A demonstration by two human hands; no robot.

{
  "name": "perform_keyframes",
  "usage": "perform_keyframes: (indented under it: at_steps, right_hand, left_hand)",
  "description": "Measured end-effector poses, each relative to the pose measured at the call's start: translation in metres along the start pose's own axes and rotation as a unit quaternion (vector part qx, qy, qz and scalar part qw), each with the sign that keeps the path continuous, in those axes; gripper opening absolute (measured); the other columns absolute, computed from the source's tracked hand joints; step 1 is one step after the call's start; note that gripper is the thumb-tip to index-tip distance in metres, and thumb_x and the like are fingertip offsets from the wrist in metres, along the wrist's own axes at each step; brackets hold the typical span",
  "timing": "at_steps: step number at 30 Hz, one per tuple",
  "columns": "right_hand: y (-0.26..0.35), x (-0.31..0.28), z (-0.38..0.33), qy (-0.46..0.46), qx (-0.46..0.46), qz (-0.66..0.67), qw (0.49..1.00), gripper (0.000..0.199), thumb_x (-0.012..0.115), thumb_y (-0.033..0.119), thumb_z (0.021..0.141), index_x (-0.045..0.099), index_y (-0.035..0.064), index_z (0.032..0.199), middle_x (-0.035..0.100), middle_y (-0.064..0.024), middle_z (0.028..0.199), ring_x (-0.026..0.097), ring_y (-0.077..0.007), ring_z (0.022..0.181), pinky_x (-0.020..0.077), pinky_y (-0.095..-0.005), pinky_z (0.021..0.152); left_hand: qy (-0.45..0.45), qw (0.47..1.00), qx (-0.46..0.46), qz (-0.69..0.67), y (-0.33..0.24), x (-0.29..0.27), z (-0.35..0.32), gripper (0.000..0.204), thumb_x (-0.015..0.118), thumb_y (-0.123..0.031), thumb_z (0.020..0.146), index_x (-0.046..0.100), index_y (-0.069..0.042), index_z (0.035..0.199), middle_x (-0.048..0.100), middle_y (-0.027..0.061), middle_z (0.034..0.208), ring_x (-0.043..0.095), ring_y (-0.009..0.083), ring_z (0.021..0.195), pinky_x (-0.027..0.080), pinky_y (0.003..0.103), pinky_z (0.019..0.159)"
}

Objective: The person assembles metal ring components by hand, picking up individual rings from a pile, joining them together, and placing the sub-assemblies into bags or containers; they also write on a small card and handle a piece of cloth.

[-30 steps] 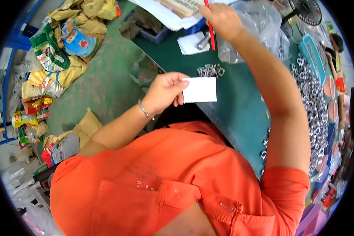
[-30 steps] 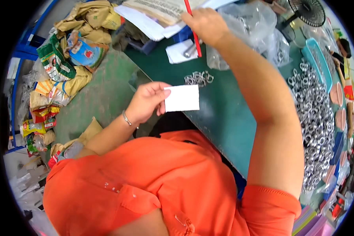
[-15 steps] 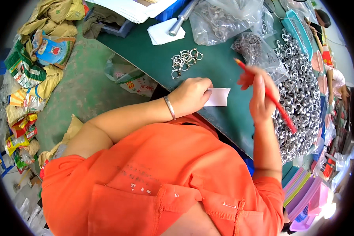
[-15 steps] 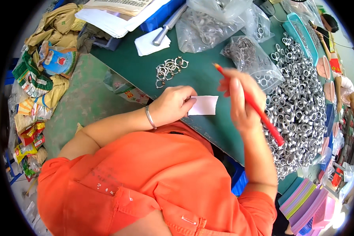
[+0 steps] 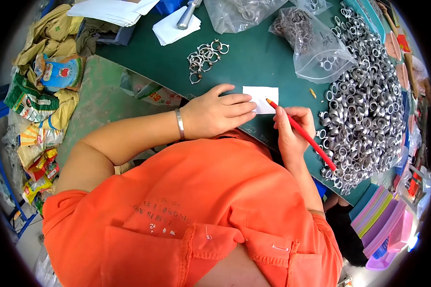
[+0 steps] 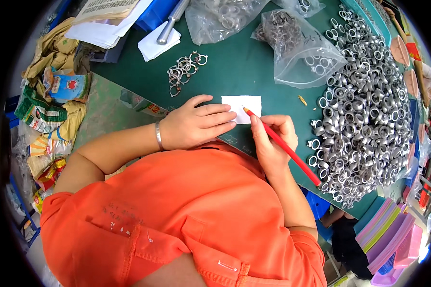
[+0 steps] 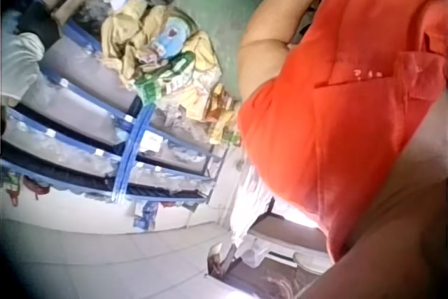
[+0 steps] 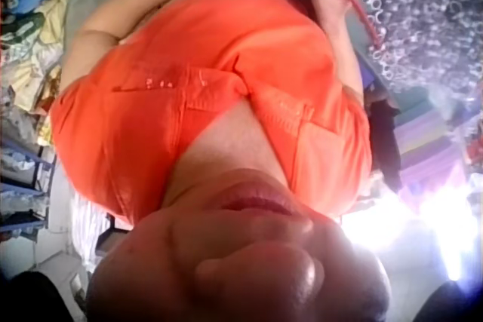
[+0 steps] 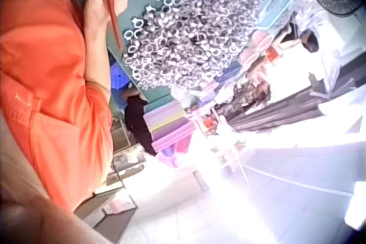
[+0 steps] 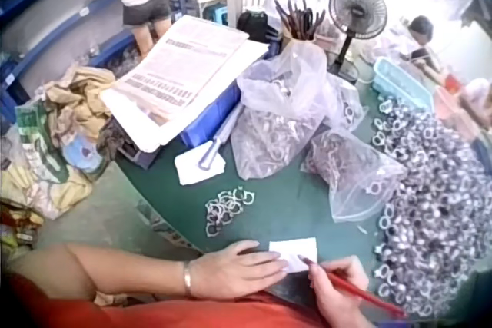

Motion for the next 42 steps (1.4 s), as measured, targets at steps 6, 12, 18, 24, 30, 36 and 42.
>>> perform_keyframes:
  at_steps: [6, 12, 18, 24, 30, 36, 42]
  right_hand:
    - [-0.014, 0.013, 0.01, 0.028, -0.087, -0.033, 0.995, 0.015, 0.064, 0.0, 0.081, 0.049, 0.0024, 0.076, 0.06, -0.0049, 0.063, 0.053, -0.0066, 0.051, 0.0439, -0.0209, 0.048]
    - [-0.015, 0.016, 0.015, 0.043, -0.114, -0.026, 0.992, 0.02, 0.063, -0.003, 0.079, 0.047, 0.0016, 0.068, 0.058, -0.0056, 0.062, 0.051, -0.0073, 0.052, 0.0414, -0.021, 0.049]
    - [-0.017, 0.02, 0.015, 0.057, -0.128, -0.074, 0.987, 0.022, 0.064, -0.002, 0.078, 0.047, 0.0032, 0.066, 0.056, -0.0046, 0.06, 0.05, -0.0101, 0.049, 0.0401, -0.0224, 0.047]
    - [-0.018, 0.017, 0.016, 0.097, -0.163, -0.101, 0.977, 0.022, 0.065, -0.002, 0.076, 0.047, 0.0036, 0.066, 0.054, -0.0054, 0.059, 0.049, -0.0136, 0.048, 0.0403, -0.0244, 0.047]
    - [-0.015, 0.019, 0.016, 0.055, -0.142, -0.091, 0.984, 0.022, 0.063, -0.004, 0.075, 0.045, 0.0034, 0.064, 0.052, -0.006, 0.058, 0.048, -0.0149, 0.047, 0.04, -0.0249, 0.047]
    - [-0.013, 0.017, 0.016, 0.078, -0.154, -0.081, 0.982, 0.022, 0.064, -0.003, 0.076, 0.045, 0.0031, 0.065, 0.051, -0.0064, 0.057, 0.048, -0.0145, 0.047, 0.0401, -0.0252, 0.047]
    - [-0.011, 0.02, 0.015, 0.046, -0.153, -0.115, 0.98, 0.022, 0.064, -0.004, 0.076, 0.046, 0.0031, 0.066, 0.051, -0.0069, 0.058, 0.048, -0.0147, 0.048, 0.0397, -0.0254, 0.047]
  left_hand:
    - [-0.093, 0.996, 0.008, -0.012, -0.001, 0.004, 0.002, 0.025, 0.054, -0.011, 0.078, 0.064, -0.005, 0.1, 0.058, 0.0064, 0.113, 0.055, 0.0208, 0.108, 0.045, 0.036, 0.087]
    - [-0.099, 0.995, 0.006, -0.015, 0.001, 0.008, -0.005, 0.025, 0.053, -0.011, 0.079, 0.064, -0.005, 0.101, 0.059, 0.0072, 0.111, 0.056, 0.0213, 0.107, 0.046, 0.036, 0.086]
    - [-0.092, 0.996, 0.003, -0.02, 0.002, 0.007, -0.002, 0.027, 0.053, -0.011, 0.078, 0.064, -0.004, 0.102, 0.06, 0.0066, 0.109, 0.056, 0.0218, 0.105, 0.046, 0.037, 0.086]
    - [-0.096, 0.995, 0.003, -0.023, 0.002, 0.01, -0.003, 0.026, 0.054, -0.01, 0.079, 0.064, -0.004, 0.101, 0.06, 0.0062, 0.108, 0.056, 0.0215, 0.105, 0.046, 0.037, 0.085]
    - [-0.092, 0.995, 0.007, -0.025, 0.003, 0.009, -0.002, 0.026, 0.055, -0.01, 0.077, 0.064, -0.004, 0.101, 0.06, 0.0062, 0.108, 0.056, 0.0215, 0.105, 0.047, 0.037, 0.084]
    - [-0.088, 0.996, 0.002, -0.033, 0.003, 0.01, -0.002, 0.027, 0.055, -0.01, 0.077, 0.064, -0.004, 0.101, 0.06, 0.0063, 0.108, 0.056, 0.0216, 0.105, 0.047, 0.037, 0.085]
    - [-0.088, 0.996, 0.0, -0.034, 0.003, 0.009, -0.002, 0.027, 0.056, -0.01, 0.076, 0.065, -0.004, 0.101, 0.06, 0.0062, 0.108, 0.056, 0.0217, 0.105, 0.047, 0.037, 0.085]
Point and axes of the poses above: each hand's wrist, its own z-axis towards the middle knuckle, its own x-axis out of the palm, y = z × x, the point moved 3 cm from there along z, towards the middle knuckle
